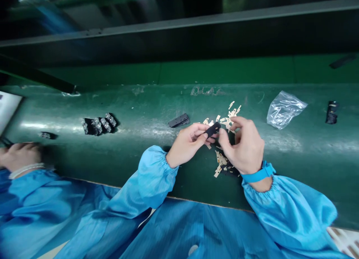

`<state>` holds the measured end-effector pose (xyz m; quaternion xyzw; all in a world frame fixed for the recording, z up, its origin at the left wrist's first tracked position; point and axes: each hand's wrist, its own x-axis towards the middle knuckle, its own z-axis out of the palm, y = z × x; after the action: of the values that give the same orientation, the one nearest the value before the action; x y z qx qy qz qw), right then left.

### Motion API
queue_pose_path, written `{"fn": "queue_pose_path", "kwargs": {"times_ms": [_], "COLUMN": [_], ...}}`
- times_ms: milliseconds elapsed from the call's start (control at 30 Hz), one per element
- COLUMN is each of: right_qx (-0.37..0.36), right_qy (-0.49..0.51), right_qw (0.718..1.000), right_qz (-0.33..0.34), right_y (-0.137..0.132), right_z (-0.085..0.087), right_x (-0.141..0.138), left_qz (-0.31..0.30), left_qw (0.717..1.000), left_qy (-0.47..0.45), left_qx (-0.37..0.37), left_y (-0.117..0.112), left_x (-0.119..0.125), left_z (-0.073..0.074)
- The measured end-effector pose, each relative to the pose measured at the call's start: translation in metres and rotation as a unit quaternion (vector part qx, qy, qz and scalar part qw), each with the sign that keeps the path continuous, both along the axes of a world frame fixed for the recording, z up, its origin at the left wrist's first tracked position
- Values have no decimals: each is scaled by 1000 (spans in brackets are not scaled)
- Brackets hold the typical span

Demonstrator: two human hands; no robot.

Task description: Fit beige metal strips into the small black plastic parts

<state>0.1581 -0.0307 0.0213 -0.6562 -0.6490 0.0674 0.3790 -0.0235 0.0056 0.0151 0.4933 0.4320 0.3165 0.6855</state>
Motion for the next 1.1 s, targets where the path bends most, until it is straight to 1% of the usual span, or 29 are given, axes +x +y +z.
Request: {"fn": "queue_pose_path", "kwargs": {"times_ms": [67,133,267,333,400,467,533,633,733,800,900,1100], "right_qx": [6,0,-17,-21,-22,-17,-15,-19,-1,9,2,-4], "right_qy": [82,144,194,189,155,121,112,110,84,72,69,79], "right_qw": [997,990,981,982,987,990,989,988,990,991,994,996], "right_qz": [-7,-2,5,15,41,75,95,104,111,108,90,40], "right_y": [1,2,4,5,5,4,4,3,2,1,0,-4], "right_z": [-1,-3,-7,-6,-3,1,3,4,3,3,2,-1], "right_x": [4,7,6,5,3,1,-3,-7,-8,-8,-10,-15], "left_qz": [-5,-2,13,22,28,23,16,28,39,37,35,47], "left_qw": [1000,1000,1000,999,1000,1000,999,999,998,998,998,998], "left_qy": [-14,-20,-18,-19,-11,9,25,24,35,43,51,52], "left_qx": [-3,1,-11,-13,-9,-11,-16,-20,-22,-18,-12,5], "left_y": [2,2,1,0,-1,-1,-2,-4,-6,-7,-9,-17], "left_x": [-1,0,3,4,4,5,6,8,10,10,10,15], "left_z": [2,4,5,5,5,5,5,3,1,-1,-1,3]}}
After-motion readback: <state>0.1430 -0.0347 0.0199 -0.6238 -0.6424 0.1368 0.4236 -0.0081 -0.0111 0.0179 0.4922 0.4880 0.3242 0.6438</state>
